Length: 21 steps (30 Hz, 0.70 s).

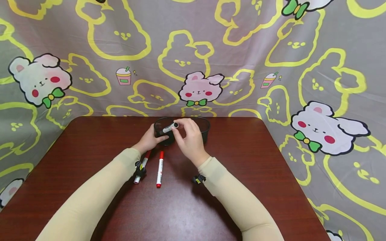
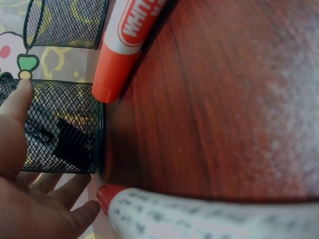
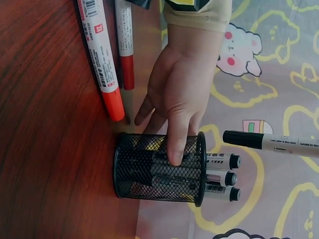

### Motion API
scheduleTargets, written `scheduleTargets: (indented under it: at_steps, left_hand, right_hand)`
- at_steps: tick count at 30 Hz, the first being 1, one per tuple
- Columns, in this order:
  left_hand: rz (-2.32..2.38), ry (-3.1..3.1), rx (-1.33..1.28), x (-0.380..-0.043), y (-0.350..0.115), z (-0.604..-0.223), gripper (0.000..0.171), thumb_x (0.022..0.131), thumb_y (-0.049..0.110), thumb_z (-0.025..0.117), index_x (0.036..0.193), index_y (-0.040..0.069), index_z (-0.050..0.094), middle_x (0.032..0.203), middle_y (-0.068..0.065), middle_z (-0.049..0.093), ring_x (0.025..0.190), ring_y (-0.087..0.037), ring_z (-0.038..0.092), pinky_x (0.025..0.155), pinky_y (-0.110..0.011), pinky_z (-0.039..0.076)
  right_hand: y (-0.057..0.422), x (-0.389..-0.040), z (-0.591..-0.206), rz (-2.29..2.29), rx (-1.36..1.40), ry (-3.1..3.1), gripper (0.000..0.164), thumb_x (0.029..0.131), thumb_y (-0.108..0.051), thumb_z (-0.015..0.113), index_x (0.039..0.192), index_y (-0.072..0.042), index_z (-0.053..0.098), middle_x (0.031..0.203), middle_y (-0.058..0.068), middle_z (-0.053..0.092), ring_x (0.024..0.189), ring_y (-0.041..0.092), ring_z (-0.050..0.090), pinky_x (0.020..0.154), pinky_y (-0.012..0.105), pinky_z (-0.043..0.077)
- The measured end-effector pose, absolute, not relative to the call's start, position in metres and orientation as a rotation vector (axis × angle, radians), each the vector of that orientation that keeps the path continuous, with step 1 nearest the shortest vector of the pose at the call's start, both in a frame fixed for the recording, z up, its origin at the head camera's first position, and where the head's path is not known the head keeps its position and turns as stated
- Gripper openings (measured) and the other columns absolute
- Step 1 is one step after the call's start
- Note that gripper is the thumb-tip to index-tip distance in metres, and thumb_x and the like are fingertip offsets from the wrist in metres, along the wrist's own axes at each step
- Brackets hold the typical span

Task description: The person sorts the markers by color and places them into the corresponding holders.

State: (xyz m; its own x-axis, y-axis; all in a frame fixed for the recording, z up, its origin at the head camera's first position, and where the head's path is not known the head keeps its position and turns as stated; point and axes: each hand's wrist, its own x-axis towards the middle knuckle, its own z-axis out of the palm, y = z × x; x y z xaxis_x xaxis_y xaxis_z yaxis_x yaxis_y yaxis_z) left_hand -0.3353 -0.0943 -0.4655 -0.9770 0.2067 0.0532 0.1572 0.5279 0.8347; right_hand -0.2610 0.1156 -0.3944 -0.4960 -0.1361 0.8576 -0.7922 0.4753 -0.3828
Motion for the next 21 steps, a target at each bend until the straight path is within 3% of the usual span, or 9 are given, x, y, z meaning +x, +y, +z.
scheduleTargets:
  at_steps: [21]
  left_hand:
    - [1.522,2.678,0.383,-0.335,-0.094,-0.467,0.075,0.091,0.021,0.081,0.150,0.003,0.038,0.145,-0.019,0.052,0.137,-0.035,0.051,0.119,-0.051,0.039]
  right_hand:
    - [0.110,-0.272,-0.398,0.955,0.781,-1.994,0.025,0.096,-0.015,0.075,0.117,-0.003,0.068,0.104,0.010,0.069,0.093,0.024,0.060,0.084,0.036,0.052]
